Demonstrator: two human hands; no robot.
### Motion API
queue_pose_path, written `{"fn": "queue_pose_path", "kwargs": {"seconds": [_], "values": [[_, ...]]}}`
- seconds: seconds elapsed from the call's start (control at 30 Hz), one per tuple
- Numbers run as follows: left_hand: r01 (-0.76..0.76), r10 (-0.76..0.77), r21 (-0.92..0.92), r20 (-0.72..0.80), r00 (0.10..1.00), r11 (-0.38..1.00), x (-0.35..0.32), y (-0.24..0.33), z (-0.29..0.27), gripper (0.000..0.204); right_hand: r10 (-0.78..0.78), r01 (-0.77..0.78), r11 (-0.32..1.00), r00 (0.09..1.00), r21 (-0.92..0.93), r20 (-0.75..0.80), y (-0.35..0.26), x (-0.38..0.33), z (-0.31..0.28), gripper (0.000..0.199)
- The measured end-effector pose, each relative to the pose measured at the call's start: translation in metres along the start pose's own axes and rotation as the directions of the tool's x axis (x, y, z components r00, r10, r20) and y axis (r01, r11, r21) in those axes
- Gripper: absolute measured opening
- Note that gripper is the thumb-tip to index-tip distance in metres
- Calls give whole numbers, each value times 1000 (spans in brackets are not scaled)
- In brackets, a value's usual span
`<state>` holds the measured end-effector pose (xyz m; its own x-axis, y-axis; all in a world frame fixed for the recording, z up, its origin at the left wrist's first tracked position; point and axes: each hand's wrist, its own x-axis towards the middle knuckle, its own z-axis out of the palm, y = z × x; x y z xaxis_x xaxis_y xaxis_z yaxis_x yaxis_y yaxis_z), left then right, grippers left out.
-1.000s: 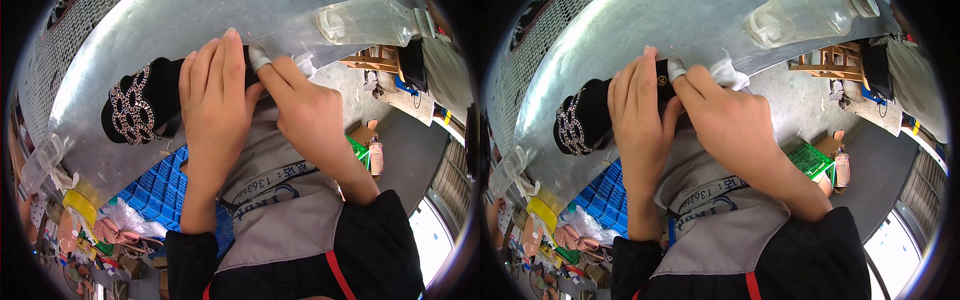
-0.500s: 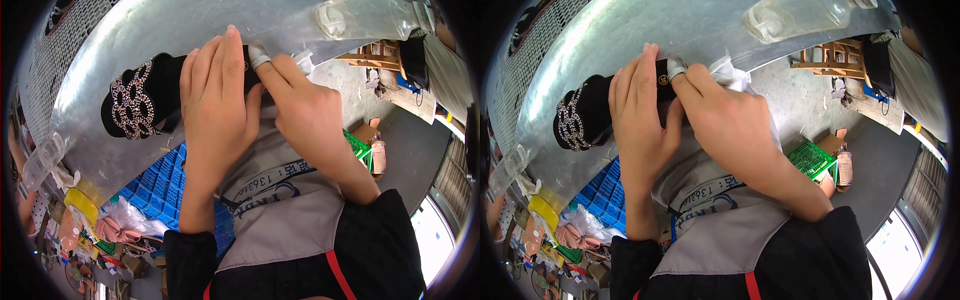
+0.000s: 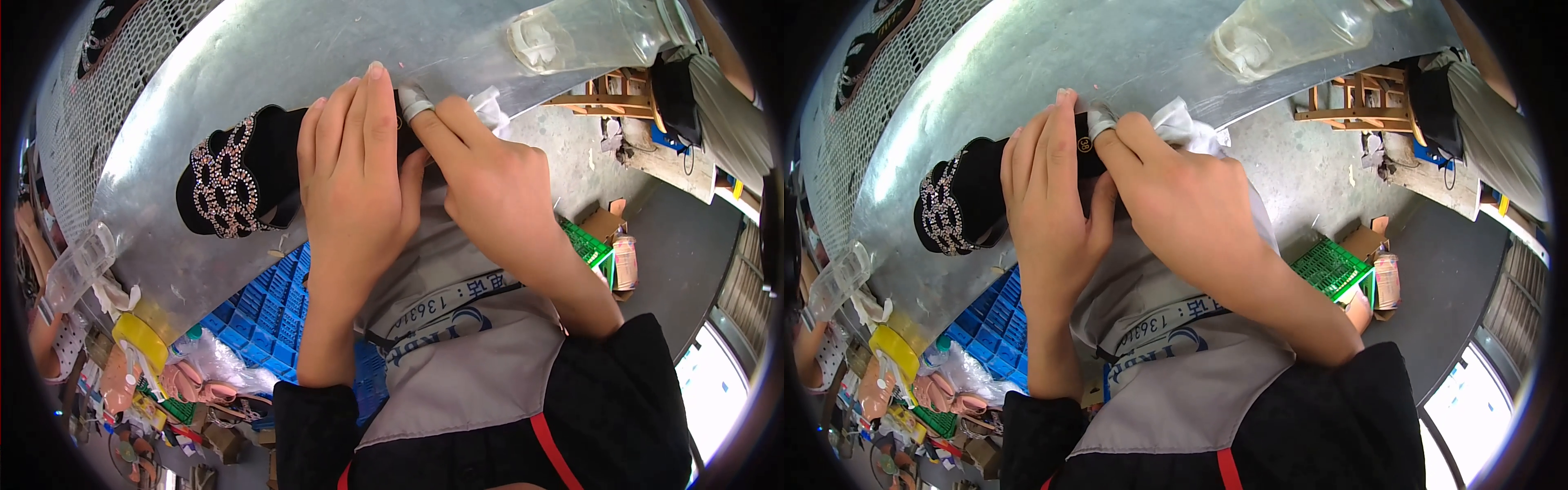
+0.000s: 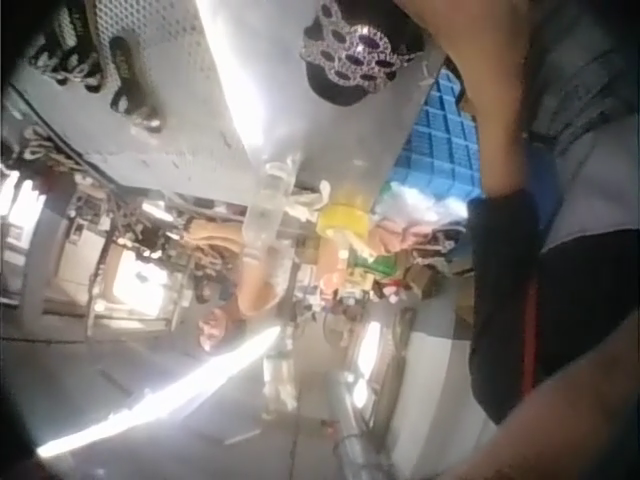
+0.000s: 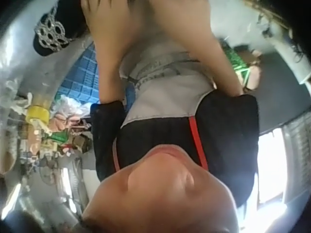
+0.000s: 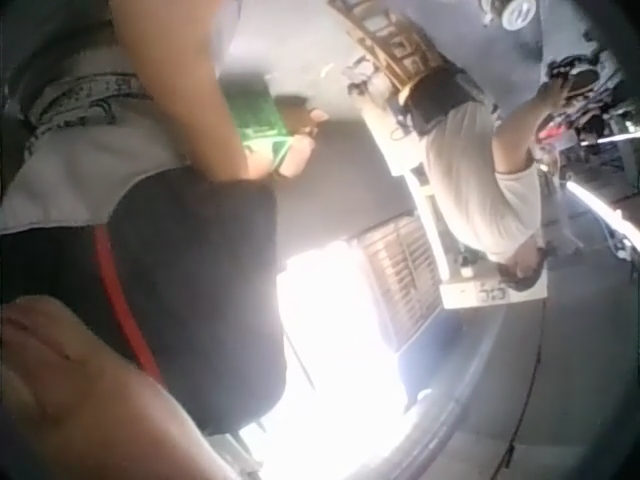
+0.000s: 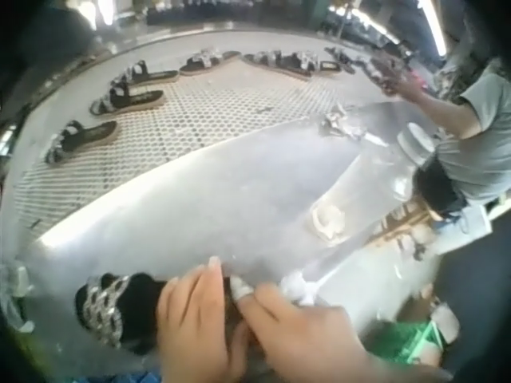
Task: Cleaning and inspecting sandals on a manufacturing line.
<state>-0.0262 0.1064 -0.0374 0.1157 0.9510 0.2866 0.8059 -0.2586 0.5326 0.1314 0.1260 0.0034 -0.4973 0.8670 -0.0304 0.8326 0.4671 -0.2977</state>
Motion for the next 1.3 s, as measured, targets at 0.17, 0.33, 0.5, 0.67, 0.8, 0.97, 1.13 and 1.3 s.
{"fn": "queue_pose_path", "kwargs": {"seconds": [0.17, 0.33, 0.5, 0.67, 0.8, 0.97, 1.13, 1.3], "values": [[-6, 6, -7, 6, 1000, 1000, -3, -2, 0, 73, 7, -7, 1000, 999, -8, -43, -1, -7, 5, 47], [0, 0, -9, -28, 1000, 1000, -2, -1, 0, 73, -14, 15, 1000, 996, 11, -91, 5, -14, 12, 49], [-22, 19, -79, -33, 999, 997, 5, 7, 1, 72, -15, 2, 996, 990, -94, -143, -1, -5, -1, 19], [38, -39, -40, -32, 999, 998, -5, 0, -3, 70, -50, 48, 999, 989, -15, -137, -6, -13, 19, 11], [-15, 14, -15, -65, 998, 1000, -16, -11, 6, 70, -63, 67, 998, 975, 9, -211, -12, -13, 28, 15], [-72, 72, 3, -99, 993, 997, -12, -6, 13, 68, -51, 37, 997, 978, -74, -202, -8, -9, 35, 22], [-50, 50, 7, -84, 995, 999, -10, -10, 17, 67, -79, 74, 997, 980, -35, -181, 0, -22, 32, 18], [-37, 38, 25, -35, 999, 999, -8, -7, 10, 66, -12, 16, 1000, 983, 24, -184, -3, -12, 34, 21]]}}
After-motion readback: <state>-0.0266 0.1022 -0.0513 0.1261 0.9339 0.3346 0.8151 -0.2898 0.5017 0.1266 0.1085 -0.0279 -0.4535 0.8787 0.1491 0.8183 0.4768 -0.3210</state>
